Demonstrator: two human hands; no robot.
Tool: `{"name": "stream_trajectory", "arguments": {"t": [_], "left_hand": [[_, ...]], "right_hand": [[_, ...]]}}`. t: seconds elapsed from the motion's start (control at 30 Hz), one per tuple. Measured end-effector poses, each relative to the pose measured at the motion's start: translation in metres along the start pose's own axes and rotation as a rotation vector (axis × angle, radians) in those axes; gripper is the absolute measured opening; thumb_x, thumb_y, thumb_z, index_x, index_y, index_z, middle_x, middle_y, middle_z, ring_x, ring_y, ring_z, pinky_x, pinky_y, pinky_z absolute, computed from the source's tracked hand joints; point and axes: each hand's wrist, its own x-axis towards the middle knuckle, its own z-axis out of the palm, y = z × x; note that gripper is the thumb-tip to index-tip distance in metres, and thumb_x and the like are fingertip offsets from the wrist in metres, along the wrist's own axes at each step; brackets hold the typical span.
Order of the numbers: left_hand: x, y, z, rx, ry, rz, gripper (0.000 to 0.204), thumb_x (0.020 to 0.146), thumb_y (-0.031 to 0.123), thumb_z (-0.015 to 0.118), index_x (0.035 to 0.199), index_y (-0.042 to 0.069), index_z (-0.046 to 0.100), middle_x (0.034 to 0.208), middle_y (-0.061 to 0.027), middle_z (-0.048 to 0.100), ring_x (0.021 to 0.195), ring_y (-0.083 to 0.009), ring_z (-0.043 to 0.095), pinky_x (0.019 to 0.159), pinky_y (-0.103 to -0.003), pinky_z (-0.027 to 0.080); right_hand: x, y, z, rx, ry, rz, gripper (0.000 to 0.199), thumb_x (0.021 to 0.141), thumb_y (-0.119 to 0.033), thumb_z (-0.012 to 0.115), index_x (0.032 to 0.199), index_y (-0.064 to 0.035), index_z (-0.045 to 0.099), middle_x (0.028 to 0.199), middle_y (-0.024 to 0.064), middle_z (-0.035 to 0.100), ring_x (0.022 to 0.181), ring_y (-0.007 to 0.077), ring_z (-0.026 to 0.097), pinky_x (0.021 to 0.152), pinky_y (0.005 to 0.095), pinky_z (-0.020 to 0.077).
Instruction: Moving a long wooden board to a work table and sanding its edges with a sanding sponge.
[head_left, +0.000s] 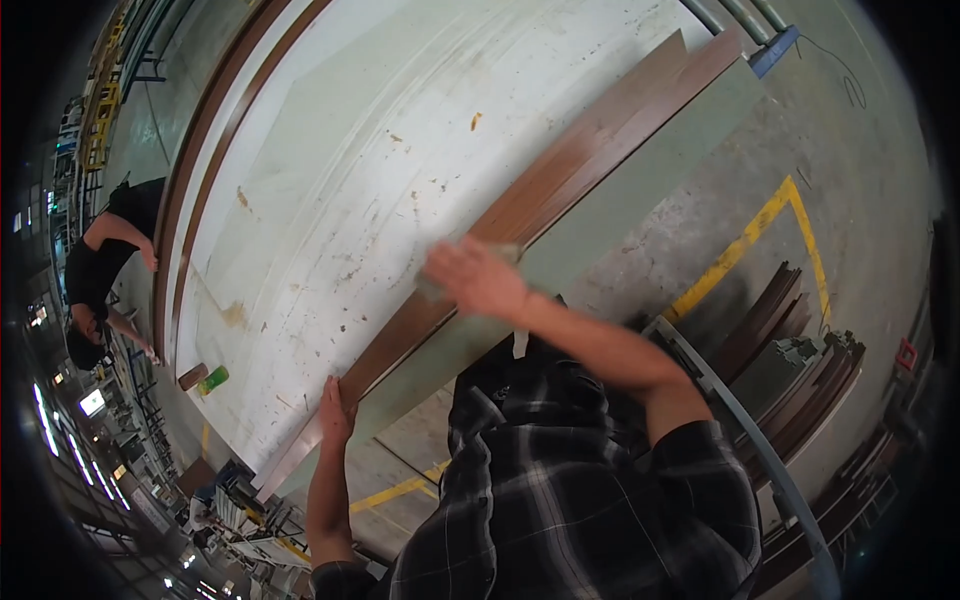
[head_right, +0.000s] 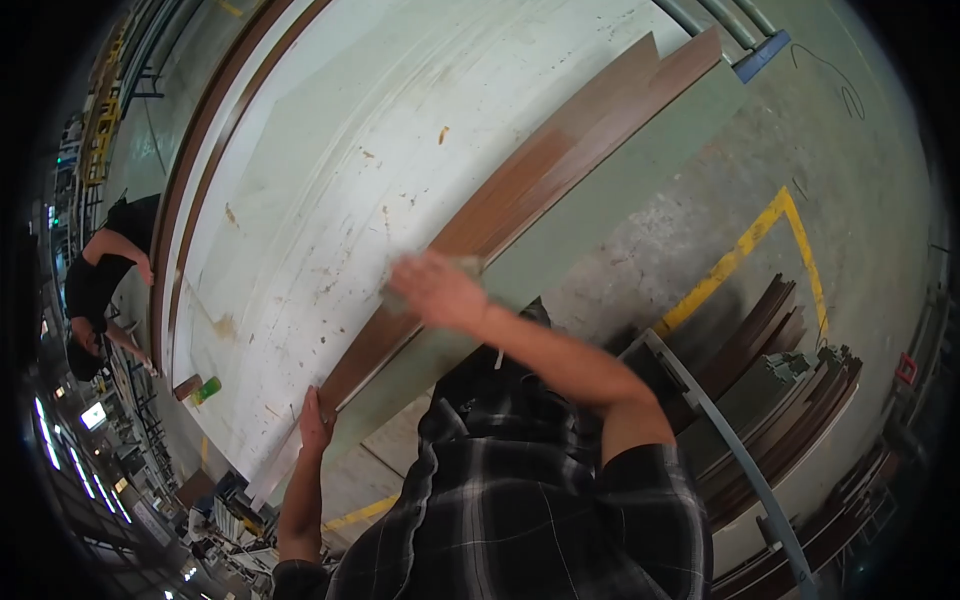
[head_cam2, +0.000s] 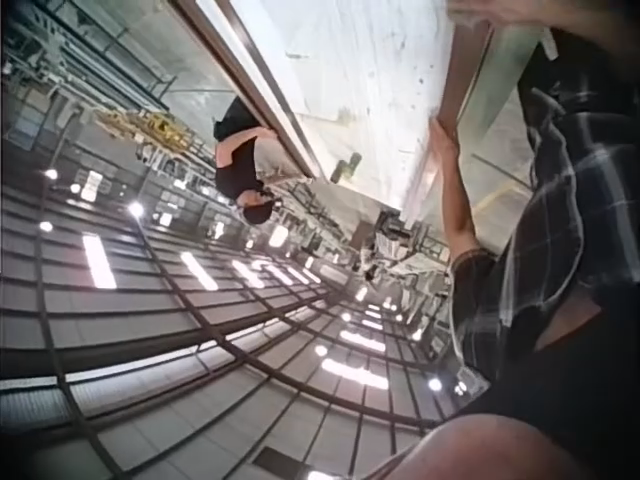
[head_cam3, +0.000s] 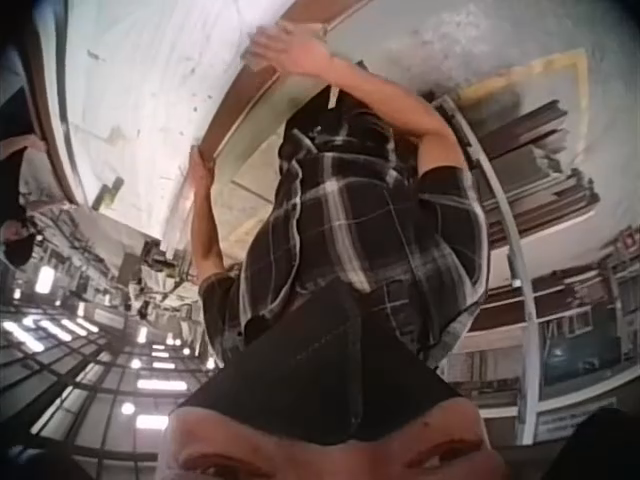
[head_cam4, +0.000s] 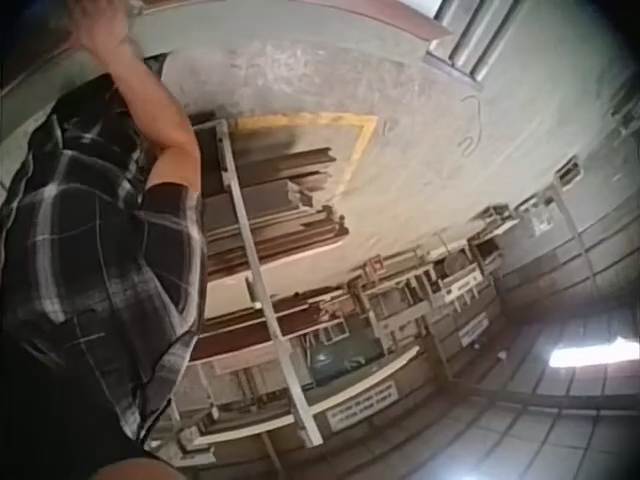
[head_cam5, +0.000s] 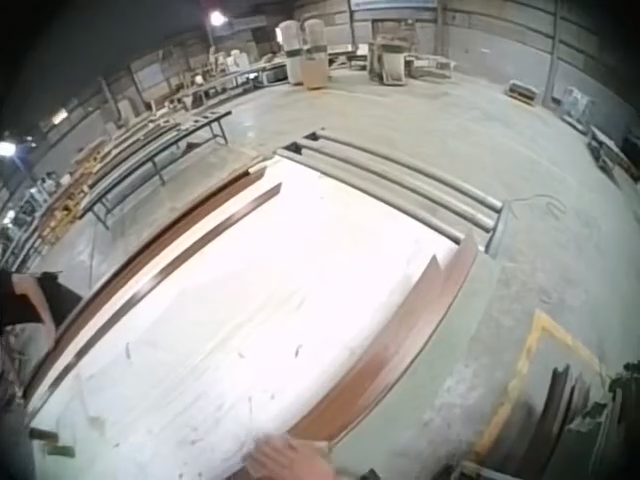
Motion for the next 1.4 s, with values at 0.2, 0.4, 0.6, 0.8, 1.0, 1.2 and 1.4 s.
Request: {"name": "stream_trajectory", "arguments": {"t": [0.2, 0.4, 0.6, 0.8, 1.0, 1.2, 1.4], "left_hand": [[0.002, 0.000, -0.002, 0.023, 0.010, 0.037, 0.078, 0.069, 0.003, 0.071, 0.135, 0.002, 0.031, 0.137, -0.0259, 0.036, 0.126, -0.0426, 0.036, 0.105, -0.045, 0.032], [0.005, 0.005, 0.005, 0.008, 0.039, 0.016, 0.078, 0.069, 0.002, 0.071, 0.136, 0.003, 0.031, 0.138, -0.0243, 0.035, 0.127, -0.0419, 0.035, 0.105, -0.045, 0.031], [0.002, 0.002, 0.004, 0.007, 0.036, -0.005, 0.080, 0.067, 0.002, 0.072, 0.136, 0.004, 0.032, 0.139, -0.0228, 0.035, 0.128, -0.0413, 0.034, 0.106, -0.044, 0.031], [0.001, 0.002, 0.005, 0.033, 0.038, -0.029, 0.081, 0.066, 0.001, 0.072, 0.136, 0.004, 0.032, 0.140, -0.0228, 0.034, 0.129, -0.0405, 0.034, 0.106, -0.044, 0.030], [-0.003, -0.007, 0.012, 0.015, 0.029, -0.012, 0.082, 0.064, 0.002, 0.073, 0.136, 0.004, 0.032, 0.141, -0.0229, 0.033, 0.130, -0.0406, 0.032, 0.107, -0.046, 0.029], [-0.007, -0.005, 0.006, -0.009, 0.029, -0.039, 0.082, 0.066, 0.003, 0.073, 0.136, 0.004, 0.032, 0.141, -0.0226, 0.033, 0.130, -0.0408, 0.032, 0.107, -0.046, 0.028], [-0.004, -0.008, 0.006, 0.043, 0.022, -0.030, 0.081, 0.066, 0.004, 0.074, 0.136, 0.005, 0.032, 0.141, -0.0217, 0.033, 0.129, -0.0403, 0.033, 0.107, -0.046, 0.029]], "right_hand": [[-0.034, 0.275, -0.134, -0.458, 0.160, 0.407, 0.065, 0.075, -0.024, 0.061, 0.133, -0.0034, 0.040, 0.137, 0.0135, 0.042, 0.129, 0.0293, 0.037, 0.108, 0.0466, 0.0262], [-0.024, 0.229, -0.116, -0.440, 0.048, 0.449, 0.075, 0.062, -0.029, 0.073, 0.128, -0.0056, 0.046, 0.134, 0.0117, 0.045, 0.130, 0.0283, 0.036, 0.106, 0.0495, 0.0289], [-0.016, 0.115, -0.072, -0.005, 0.079, 0.060, 0.073, 0.064, -0.025, 0.073, 0.131, -0.0126, 0.046, 0.138, 0.0083, 0.042, 0.132, 0.0260, 0.034, 0.109, 0.0503, 0.0223], [-0.053, 0.367, -0.161, -0.539, 0.241, 0.490, 0.056, 0.075, -0.024, 0.063, 0.126, -0.0079, 0.048, 0.135, 0.0112, 0.046, 0.126, 0.0300, 0.041, 0.103, 0.0485, 0.0318], [-0.060, 0.480, -0.250, -0.388, 0.335, 1.124, 0.034, 0.082, -0.030, 0.058, 0.107, -0.0067, 0.058, 0.111, 0.0200, 0.058, 0.099, 0.0401, 0.056, 0.081, 0.0451, 0.0474], [-0.064, 0.437, -0.308, 0.112, 1.074, 1.030, 0.031, 0.082, -0.025, 0.062, 0.103, -0.0018, 0.061, 0.095, 0.0151, 0.064, 0.087, 0.0243, 0.060, 0.077, 0.0347, 0.0461], [-0.078, 0.381, -0.277, 0.530, 0.958, 0.953, 0.029, 0.087, -0.013, 0.059, 0.110, 0.0040, 0.058, 0.096, 0.0058, 0.061, 0.085, 0.0149, 0.055, 0.076, 0.0294, 0.0457]]}}
